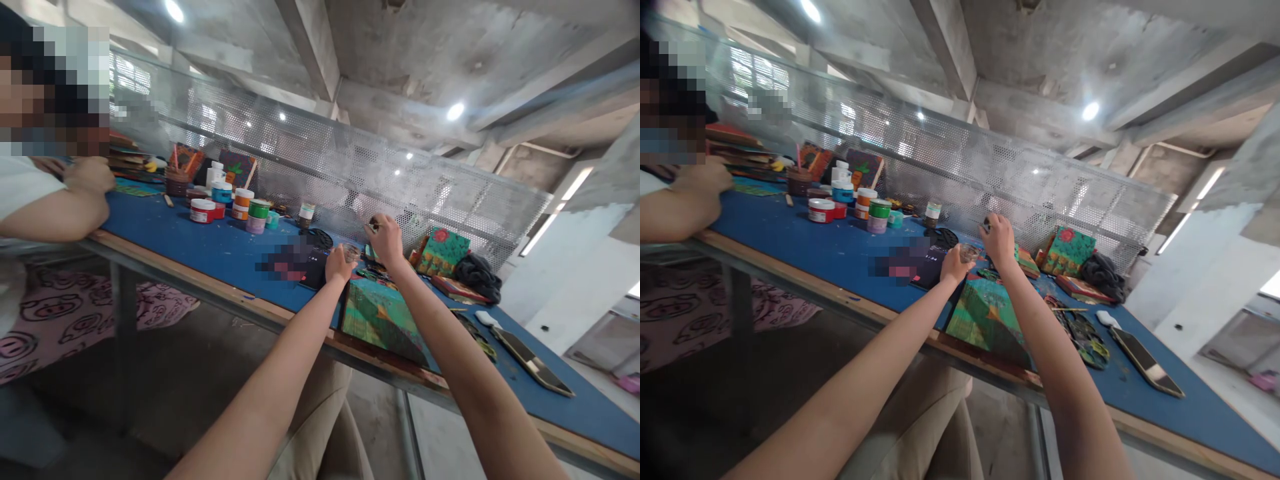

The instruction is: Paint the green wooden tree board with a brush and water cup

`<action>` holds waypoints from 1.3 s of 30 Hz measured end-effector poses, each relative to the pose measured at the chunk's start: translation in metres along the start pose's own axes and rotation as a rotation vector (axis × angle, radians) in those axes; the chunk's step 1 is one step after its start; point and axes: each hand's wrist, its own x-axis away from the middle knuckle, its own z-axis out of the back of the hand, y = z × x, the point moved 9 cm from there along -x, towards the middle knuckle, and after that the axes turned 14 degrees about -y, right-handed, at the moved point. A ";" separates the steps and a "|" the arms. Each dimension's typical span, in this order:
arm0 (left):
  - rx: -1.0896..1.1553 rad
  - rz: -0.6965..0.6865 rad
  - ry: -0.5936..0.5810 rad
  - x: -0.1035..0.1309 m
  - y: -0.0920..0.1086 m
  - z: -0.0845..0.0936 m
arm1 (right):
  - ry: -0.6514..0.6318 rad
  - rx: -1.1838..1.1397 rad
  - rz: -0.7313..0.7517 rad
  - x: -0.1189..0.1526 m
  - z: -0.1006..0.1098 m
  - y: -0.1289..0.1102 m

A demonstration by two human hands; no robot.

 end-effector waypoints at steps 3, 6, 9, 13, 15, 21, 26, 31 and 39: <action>-0.024 -0.001 -0.005 0.001 0.002 0.001 | -0.009 -0.118 -0.123 0.000 0.001 0.015; -0.038 -0.007 -0.004 0.001 0.002 0.000 | -0.084 -0.147 -0.151 -0.002 -0.004 0.018; -0.054 -0.016 -0.002 0.000 0.002 -0.001 | -0.148 -0.123 -0.115 -0.002 -0.009 0.014; -0.066 -0.029 -0.011 -0.001 0.003 -0.003 | -0.149 -0.099 -0.096 0.001 -0.012 0.012; -0.068 -0.029 -0.012 0.000 0.003 -0.003 | -0.151 -0.099 -0.094 0.000 -0.014 0.012; -0.080 -0.019 -0.018 0.000 0.004 -0.003 | -0.201 -0.079 -0.091 -0.001 -0.024 0.009; -0.083 -0.027 -0.034 0.003 0.006 -0.003 | -0.183 -0.043 -0.068 0.004 -0.023 0.004; -0.084 -0.024 -0.023 0.002 0.005 -0.004 | -0.200 -0.024 -0.040 0.001 -0.024 0.001; -0.115 -0.023 -0.026 0.000 0.005 -0.003 | -0.211 0.007 0.001 0.010 -0.027 -0.003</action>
